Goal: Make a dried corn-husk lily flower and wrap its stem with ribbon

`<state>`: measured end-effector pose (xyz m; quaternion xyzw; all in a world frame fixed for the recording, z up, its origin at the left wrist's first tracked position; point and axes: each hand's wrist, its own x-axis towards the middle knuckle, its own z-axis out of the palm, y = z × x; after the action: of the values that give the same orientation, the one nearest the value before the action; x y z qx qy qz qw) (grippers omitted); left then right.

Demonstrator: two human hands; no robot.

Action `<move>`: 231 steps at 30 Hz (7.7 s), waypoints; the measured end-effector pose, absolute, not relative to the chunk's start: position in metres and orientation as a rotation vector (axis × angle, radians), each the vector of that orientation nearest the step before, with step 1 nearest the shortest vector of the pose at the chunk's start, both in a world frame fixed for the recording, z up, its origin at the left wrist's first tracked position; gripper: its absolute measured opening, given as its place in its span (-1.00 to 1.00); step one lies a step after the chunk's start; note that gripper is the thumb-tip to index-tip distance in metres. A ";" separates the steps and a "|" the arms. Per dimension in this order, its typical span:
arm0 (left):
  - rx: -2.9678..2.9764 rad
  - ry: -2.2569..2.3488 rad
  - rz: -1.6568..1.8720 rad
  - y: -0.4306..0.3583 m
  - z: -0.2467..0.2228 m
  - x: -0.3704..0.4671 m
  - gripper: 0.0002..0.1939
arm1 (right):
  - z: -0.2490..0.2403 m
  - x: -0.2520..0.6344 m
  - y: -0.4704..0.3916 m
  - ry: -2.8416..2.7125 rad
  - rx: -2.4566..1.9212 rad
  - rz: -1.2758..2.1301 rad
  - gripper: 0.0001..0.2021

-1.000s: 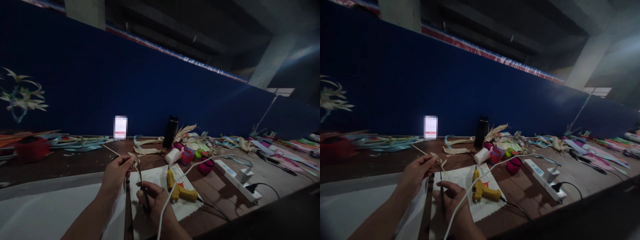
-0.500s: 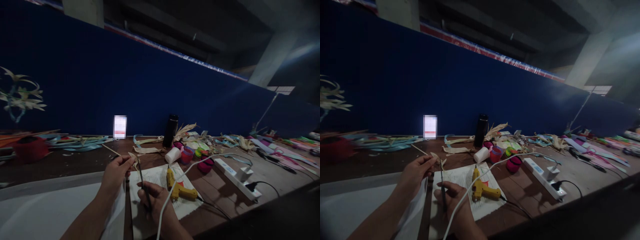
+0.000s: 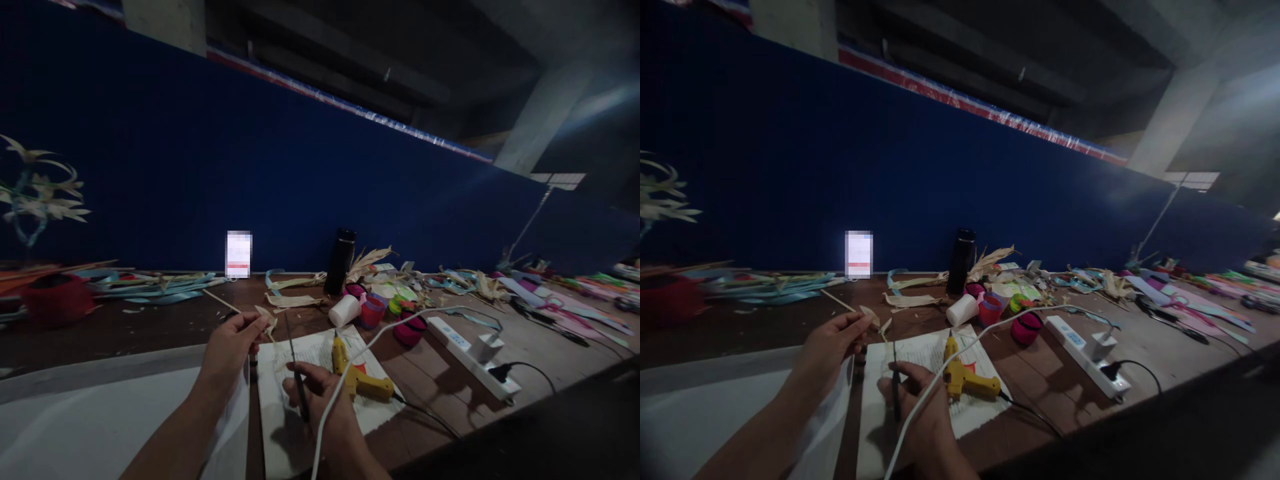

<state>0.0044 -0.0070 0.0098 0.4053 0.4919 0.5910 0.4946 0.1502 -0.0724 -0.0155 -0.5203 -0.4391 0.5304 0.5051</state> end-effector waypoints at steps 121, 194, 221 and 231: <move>2.598 1.910 1.551 -0.006 0.013 -0.015 -0.64 | -0.018 0.133 -0.014 -1.523 -1.354 0.668 -0.87; 1.132 0.908 1.316 -0.011 0.013 0.011 -0.76 | 0.003 0.138 -0.015 -0.779 -0.852 1.126 -0.77; 1.155 0.981 1.190 -0.011 0.014 0.009 -0.83 | 0.008 0.136 -0.017 -0.785 -0.850 1.113 -0.83; 1.201 0.971 1.133 -0.011 0.016 0.009 -0.82 | 0.005 0.136 -0.016 -0.816 -0.912 1.054 -0.86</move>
<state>0.0094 -0.0109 0.0164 0.5130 0.4144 0.4840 0.5752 0.1356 -0.0162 0.0054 -0.4079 -0.3649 0.4716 0.6914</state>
